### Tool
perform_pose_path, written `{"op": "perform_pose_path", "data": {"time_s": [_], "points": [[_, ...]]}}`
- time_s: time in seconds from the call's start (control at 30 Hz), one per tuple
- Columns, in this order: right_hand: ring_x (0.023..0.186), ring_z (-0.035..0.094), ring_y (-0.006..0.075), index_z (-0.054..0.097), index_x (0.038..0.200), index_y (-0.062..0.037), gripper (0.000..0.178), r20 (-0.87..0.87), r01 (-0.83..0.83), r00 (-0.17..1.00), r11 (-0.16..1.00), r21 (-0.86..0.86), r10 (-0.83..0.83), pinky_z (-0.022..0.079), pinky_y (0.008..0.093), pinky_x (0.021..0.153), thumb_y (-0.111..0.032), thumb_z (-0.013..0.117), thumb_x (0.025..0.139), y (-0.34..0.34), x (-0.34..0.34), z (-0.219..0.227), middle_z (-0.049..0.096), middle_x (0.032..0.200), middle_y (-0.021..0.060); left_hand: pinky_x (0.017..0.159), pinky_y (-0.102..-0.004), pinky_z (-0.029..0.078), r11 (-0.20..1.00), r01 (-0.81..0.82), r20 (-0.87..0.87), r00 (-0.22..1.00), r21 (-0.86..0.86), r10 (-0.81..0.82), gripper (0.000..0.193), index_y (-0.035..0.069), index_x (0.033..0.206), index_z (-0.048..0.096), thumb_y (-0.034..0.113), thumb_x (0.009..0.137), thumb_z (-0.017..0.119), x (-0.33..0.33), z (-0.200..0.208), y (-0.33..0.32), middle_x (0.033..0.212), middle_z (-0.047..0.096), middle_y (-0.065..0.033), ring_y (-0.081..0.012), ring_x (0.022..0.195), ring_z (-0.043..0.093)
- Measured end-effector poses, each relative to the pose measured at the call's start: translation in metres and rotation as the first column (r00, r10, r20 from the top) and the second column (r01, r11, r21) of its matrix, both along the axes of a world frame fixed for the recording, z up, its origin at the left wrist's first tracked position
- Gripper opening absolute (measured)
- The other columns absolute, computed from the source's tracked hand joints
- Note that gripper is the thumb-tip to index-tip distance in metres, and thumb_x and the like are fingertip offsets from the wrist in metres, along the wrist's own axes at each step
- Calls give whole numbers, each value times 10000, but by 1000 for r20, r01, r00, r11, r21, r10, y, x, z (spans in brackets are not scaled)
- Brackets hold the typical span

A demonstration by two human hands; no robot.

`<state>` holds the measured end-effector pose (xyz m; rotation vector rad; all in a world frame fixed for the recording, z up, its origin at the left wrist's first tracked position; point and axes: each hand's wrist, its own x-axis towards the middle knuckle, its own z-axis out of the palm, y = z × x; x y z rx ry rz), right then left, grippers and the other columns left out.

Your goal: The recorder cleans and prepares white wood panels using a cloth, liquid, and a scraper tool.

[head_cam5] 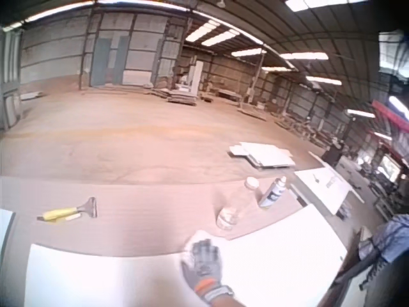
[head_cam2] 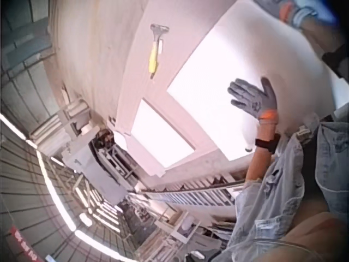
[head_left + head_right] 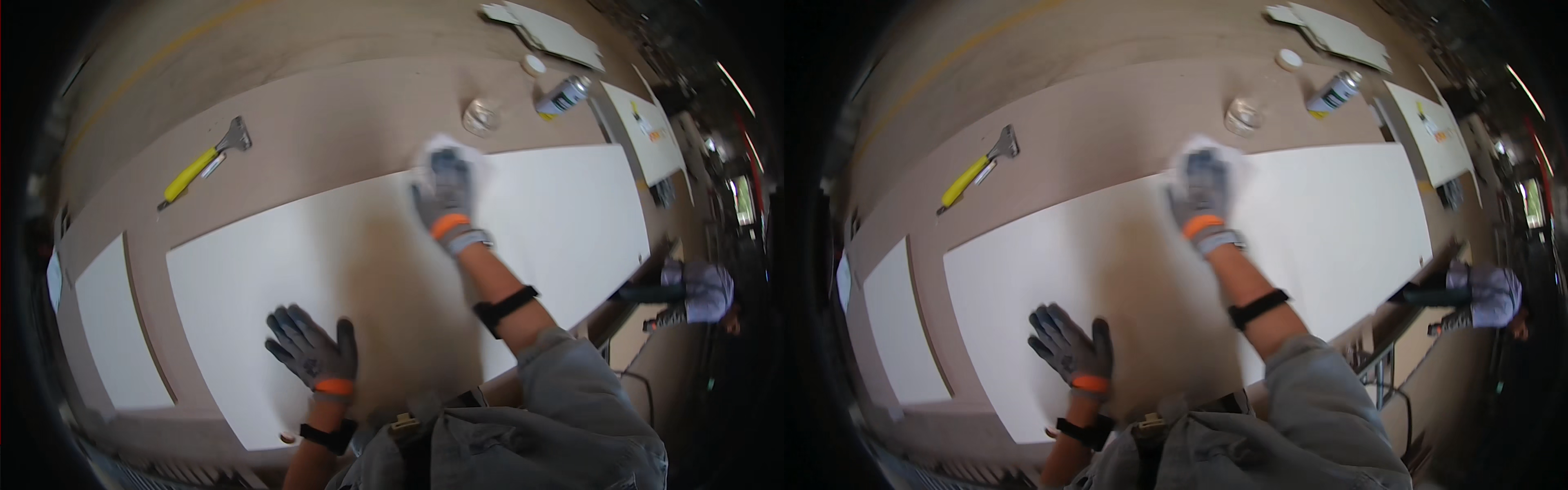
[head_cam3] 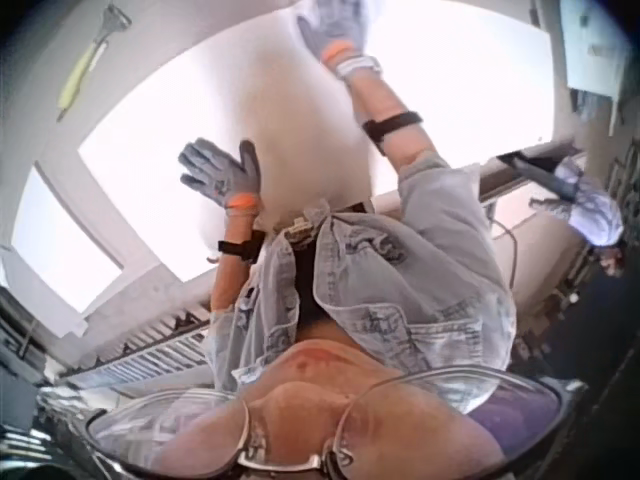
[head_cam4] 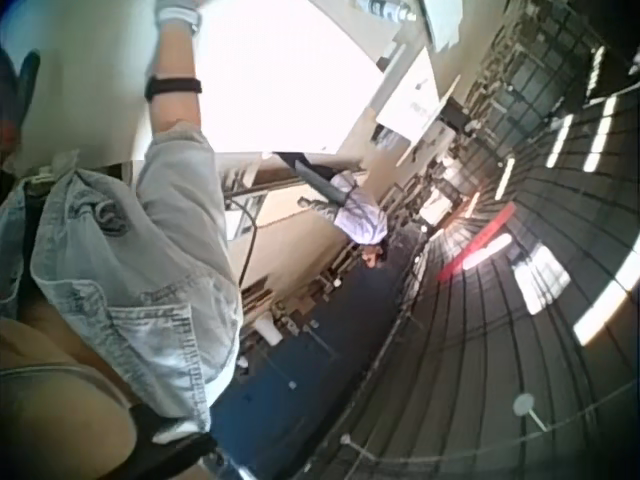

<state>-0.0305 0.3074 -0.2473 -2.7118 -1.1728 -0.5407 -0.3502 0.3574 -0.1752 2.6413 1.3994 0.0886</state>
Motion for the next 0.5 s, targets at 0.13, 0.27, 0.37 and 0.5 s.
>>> {"op": "perform_pose_path", "data": {"time_s": [0.13,0.27,0.37,0.5], "points": [[1301,332,404,467,1240,66,658,-176,-367,886,881,298,428,169,492,1126,-371,594,764,137,-146,28,425,1341,255,1094,-560,139,953,273,66,962,-134,-267,820,-62,1374,301,434,798,608,-27,10,16,1422,330,-244,-403,1374,204],[1342,300,352,457,1287,4,597,-162,-562,806,822,91,569,146,502,1132,-393,490,842,206,-253,38,427,1359,215,1059,-367,323,941,298,502,845,-159,-183,482,-58,1287,444,145,878,597,-119,-5,65,1340,455,-220,-308,1279,408],[1344,280,367,441,1321,0,593,-303,-499,766,822,276,567,145,473,1138,-346,492,842,185,-232,24,390,1383,242,774,-380,473,948,-150,300,924,-281,235,287,-53,979,606,214,874,606,-191,18,107,938,634,-164,-257,841,600],[1313,334,347,443,1294,36,601,5,-7,1000,999,44,7,189,447,1126,-370,473,852,90,-91,1,378,1383,251,616,-374,491,738,-384,-348,913,-555,213,694,-2,728,665,623,883,406,-292,11,129,558,621,-133,-255,633,647]]}}
